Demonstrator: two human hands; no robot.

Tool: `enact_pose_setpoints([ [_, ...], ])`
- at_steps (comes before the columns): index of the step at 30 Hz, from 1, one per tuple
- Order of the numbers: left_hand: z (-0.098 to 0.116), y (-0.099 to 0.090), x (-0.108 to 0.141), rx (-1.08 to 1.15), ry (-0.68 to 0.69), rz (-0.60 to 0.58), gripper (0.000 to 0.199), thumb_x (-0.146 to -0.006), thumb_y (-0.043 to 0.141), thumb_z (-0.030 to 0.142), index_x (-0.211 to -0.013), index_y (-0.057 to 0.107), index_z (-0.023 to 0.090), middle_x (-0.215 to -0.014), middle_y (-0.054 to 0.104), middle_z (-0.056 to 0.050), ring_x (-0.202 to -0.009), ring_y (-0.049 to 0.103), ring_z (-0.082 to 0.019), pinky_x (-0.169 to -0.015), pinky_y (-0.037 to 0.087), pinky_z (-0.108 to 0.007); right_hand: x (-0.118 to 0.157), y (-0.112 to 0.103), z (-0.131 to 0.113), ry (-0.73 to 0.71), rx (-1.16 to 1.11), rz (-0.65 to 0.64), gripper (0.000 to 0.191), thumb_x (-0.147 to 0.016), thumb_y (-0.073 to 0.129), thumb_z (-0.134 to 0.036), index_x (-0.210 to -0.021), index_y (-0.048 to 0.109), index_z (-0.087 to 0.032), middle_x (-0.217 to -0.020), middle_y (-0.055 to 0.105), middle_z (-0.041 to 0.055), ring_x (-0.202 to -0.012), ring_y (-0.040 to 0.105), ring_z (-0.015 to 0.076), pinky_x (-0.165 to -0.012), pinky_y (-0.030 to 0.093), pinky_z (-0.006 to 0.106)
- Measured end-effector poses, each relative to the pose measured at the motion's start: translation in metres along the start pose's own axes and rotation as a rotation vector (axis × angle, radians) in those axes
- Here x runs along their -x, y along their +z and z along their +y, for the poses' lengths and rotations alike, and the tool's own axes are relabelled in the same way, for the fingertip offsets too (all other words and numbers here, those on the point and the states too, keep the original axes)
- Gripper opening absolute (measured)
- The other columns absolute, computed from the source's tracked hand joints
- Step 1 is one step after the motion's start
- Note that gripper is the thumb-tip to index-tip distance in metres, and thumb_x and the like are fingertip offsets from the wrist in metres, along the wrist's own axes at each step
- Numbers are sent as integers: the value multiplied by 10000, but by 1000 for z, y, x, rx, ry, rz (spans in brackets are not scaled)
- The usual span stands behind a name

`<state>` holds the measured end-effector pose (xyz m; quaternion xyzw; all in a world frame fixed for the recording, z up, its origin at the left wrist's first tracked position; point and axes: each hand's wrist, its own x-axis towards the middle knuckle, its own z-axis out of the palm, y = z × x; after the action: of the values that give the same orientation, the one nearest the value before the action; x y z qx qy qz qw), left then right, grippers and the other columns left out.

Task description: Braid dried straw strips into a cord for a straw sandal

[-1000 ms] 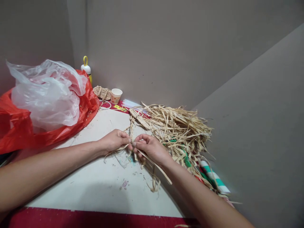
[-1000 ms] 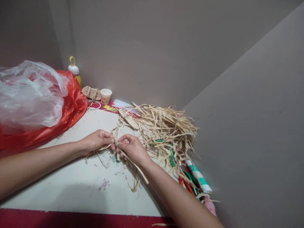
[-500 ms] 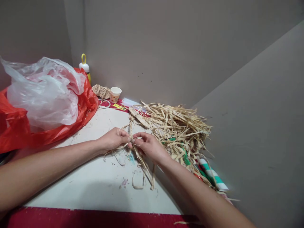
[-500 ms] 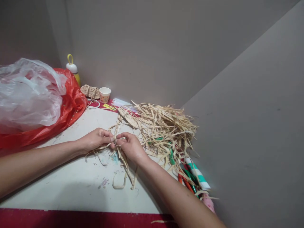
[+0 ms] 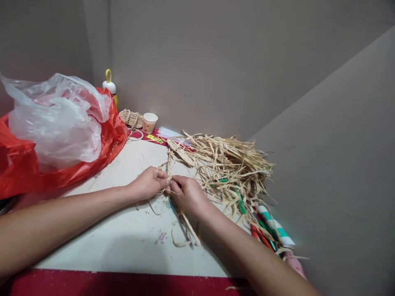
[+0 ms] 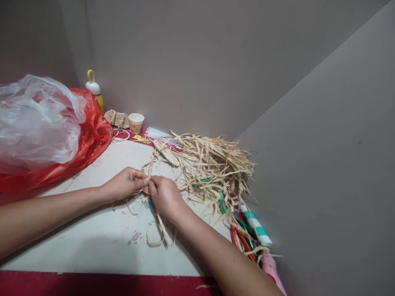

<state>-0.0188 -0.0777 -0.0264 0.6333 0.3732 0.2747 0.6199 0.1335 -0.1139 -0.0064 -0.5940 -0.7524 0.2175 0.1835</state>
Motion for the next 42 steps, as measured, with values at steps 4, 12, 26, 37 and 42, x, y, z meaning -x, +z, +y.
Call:
enact_pose_setpoints([
  [4,5,0,1,18,76,4,214,-747,506,258,-627,621,123,-635,647,-29,-598,559,-114,-620,416,-222,-1,-1,-7,-29,209,71,241,-873,387,-226,-753,586,-165,-716,602,38,-611,488,121,-580,297,235],
  [12,4,-1,3,-186,108,92,214,-739,439,206,-612,595,132,-603,618,-12,-581,534,-115,-573,389,-222,-1,3,-14,-5,309,124,226,-881,398,-237,-759,575,-168,-783,562,54,-632,476,130,-579,285,245],
  [26,11,-3,7,-446,102,110,251,-740,470,265,-525,520,147,-494,439,35,-510,374,-87,-491,256,-210,-8,0,9,3,-244,-71,234,-862,394,-261,-641,404,-186,-617,428,-27,-607,400,116,-570,308,230],
  [37,14,-9,5,-616,129,51,270,-752,459,263,-627,654,124,-549,513,9,-557,418,-101,-532,275,-222,-11,0,21,125,-718,-303,310,-826,495,-441,-691,512,-162,-509,349,-68,-457,273,75,-443,213,219],
  [42,24,-16,7,-581,42,-120,261,-755,427,260,-634,619,131,-532,461,32,-518,375,-89,-513,278,-216,-12,5,16,206,-794,-266,278,-790,527,-376,-612,481,-167,-448,346,-79,-407,255,59,-414,184,214],
])
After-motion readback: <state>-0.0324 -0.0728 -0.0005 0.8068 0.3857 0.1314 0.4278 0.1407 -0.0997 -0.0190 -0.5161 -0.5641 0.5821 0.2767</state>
